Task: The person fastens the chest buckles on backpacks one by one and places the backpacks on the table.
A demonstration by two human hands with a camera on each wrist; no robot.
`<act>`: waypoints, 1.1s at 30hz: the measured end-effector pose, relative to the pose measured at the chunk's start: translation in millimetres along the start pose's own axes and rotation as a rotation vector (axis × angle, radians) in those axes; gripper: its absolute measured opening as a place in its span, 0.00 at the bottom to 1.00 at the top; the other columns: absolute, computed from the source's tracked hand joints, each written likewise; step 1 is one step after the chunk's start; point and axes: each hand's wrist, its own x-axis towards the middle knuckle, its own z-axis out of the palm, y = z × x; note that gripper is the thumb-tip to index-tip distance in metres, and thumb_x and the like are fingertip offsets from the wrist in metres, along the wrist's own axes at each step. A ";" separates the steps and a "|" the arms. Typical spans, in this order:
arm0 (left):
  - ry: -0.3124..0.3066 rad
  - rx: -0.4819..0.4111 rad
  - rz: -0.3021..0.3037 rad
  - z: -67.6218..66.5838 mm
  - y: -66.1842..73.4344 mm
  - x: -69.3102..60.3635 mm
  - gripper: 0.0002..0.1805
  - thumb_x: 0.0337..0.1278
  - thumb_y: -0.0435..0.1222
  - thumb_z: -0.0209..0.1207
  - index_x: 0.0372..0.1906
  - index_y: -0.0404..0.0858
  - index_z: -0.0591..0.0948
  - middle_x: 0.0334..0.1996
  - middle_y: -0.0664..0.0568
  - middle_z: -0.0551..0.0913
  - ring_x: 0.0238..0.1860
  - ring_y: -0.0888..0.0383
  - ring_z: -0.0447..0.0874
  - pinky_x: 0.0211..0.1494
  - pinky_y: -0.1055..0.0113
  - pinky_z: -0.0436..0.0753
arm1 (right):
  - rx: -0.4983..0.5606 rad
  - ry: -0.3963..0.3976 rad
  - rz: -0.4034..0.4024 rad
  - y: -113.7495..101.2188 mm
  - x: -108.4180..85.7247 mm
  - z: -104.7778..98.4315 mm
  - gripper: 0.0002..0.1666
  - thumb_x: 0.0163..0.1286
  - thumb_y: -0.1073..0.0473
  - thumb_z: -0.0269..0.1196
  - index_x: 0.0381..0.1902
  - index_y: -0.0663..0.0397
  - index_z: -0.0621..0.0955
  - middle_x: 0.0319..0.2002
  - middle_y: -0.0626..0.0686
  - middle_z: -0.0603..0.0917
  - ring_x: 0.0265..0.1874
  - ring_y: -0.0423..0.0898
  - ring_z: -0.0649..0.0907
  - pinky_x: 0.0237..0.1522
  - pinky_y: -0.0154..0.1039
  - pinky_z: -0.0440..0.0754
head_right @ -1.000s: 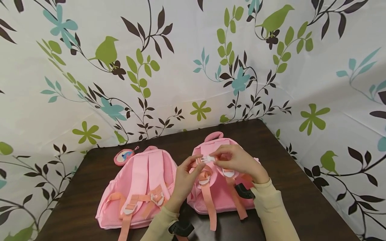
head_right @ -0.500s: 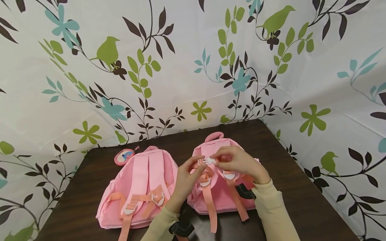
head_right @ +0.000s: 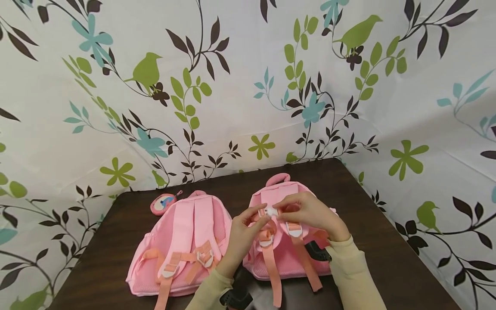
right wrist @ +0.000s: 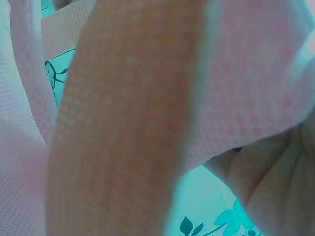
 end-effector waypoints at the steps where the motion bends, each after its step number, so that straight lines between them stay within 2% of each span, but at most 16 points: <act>1: 0.001 -0.005 -0.002 0.7 -0.1 -0.4 0.17 0.60 0.39 0.70 0.54 0.45 0.87 0.31 0.52 0.89 0.33 0.63 0.84 0.40 0.67 0.83 | 0.005 -0.002 -0.002 0.5 -0.5 0.2 0.16 0.64 0.54 0.73 0.51 0.44 0.88 0.42 0.41 0.88 0.41 0.44 0.84 0.43 0.39 0.85; 3: 0.003 -0.013 -0.008 2.3 -0.3 -1.0 0.17 0.60 0.38 0.70 0.54 0.46 0.87 0.29 0.50 0.87 0.31 0.64 0.83 0.37 0.70 0.81 | 0.012 -0.004 -0.008 1.4 -1.0 0.3 0.16 0.65 0.55 0.72 0.51 0.44 0.88 0.43 0.41 0.88 0.42 0.44 0.84 0.44 0.39 0.85; 7: -0.001 -0.036 -0.058 6.5 0.7 -4.4 0.19 0.59 0.34 0.70 0.57 0.45 0.86 0.34 0.49 0.88 0.33 0.65 0.83 0.39 0.73 0.81 | 0.028 -0.021 -0.028 1.5 -1.4 1.9 0.15 0.65 0.54 0.72 0.50 0.43 0.89 0.44 0.42 0.88 0.42 0.44 0.85 0.45 0.39 0.85; 10: 0.005 -0.049 -0.091 10.1 5.6 -6.8 0.22 0.59 0.31 0.69 0.59 0.41 0.84 0.40 0.47 0.89 0.36 0.64 0.84 0.40 0.72 0.83 | 0.018 -0.027 -0.047 0.0 -0.8 2.4 0.14 0.65 0.53 0.72 0.49 0.43 0.89 0.43 0.41 0.88 0.41 0.43 0.85 0.44 0.40 0.85; 13: 0.023 -0.050 -0.086 11.7 17.1 -8.8 0.23 0.59 0.29 0.68 0.60 0.36 0.82 0.37 0.43 0.88 0.34 0.63 0.84 0.39 0.73 0.82 | -0.007 -0.021 -0.059 -1.7 0.1 2.2 0.14 0.65 0.52 0.72 0.49 0.41 0.89 0.42 0.40 0.88 0.40 0.43 0.85 0.44 0.40 0.85; 17: 0.025 -0.027 -0.068 11.8 33.3 -10.5 0.21 0.59 0.29 0.68 0.59 0.33 0.82 0.38 0.42 0.87 0.34 0.64 0.82 0.38 0.74 0.82 | -0.025 -0.018 -0.050 -2.8 0.3 1.6 0.13 0.65 0.51 0.72 0.48 0.41 0.89 0.42 0.39 0.88 0.40 0.42 0.85 0.45 0.39 0.84; 20: 0.012 -0.012 -0.077 11.5 35.6 -11.2 0.21 0.60 0.30 0.68 0.59 0.33 0.82 0.40 0.42 0.87 0.34 0.64 0.82 0.38 0.73 0.82 | -0.038 -0.025 -0.037 -3.7 0.0 0.5 0.13 0.65 0.50 0.72 0.48 0.40 0.89 0.41 0.39 0.88 0.40 0.42 0.84 0.45 0.39 0.84; 22: -0.004 0.005 -0.089 12.0 34.1 -11.8 0.22 0.61 0.31 0.67 0.60 0.34 0.82 0.43 0.43 0.86 0.36 0.63 0.82 0.39 0.73 0.82 | -0.048 -0.032 -0.025 -3.5 -1.0 -0.8 0.13 0.66 0.50 0.72 0.48 0.40 0.89 0.41 0.39 0.88 0.39 0.42 0.84 0.43 0.39 0.85; 25: -0.035 0.029 -0.077 14.1 15.3 -12.3 0.24 0.62 0.37 0.68 0.62 0.36 0.81 0.47 0.48 0.87 0.39 0.63 0.82 0.42 0.72 0.83 | -0.054 -0.039 -0.001 -3.7 -4.6 -3.7 0.12 0.66 0.51 0.72 0.47 0.40 0.89 0.40 0.39 0.87 0.37 0.43 0.83 0.41 0.39 0.85; 29: -0.065 0.064 -0.013 17.8 -10.0 -12.9 0.26 0.61 0.43 0.70 0.62 0.38 0.82 0.49 0.55 0.86 0.42 0.63 0.81 0.44 0.69 0.83 | -0.062 -0.049 0.022 -1.6 -10.7 -6.9 0.11 0.66 0.52 0.72 0.46 0.40 0.89 0.40 0.40 0.87 0.37 0.43 0.83 0.38 0.39 0.85; 33: -0.124 0.129 0.003 18.3 -13.9 -14.5 0.25 0.61 0.46 0.69 0.60 0.39 0.83 0.48 0.56 0.86 0.41 0.64 0.78 0.44 0.71 0.81 | -0.051 -0.084 0.066 6.0 -16.1 -7.1 0.11 0.66 0.53 0.71 0.46 0.40 0.89 0.41 0.42 0.87 0.39 0.44 0.83 0.39 0.39 0.85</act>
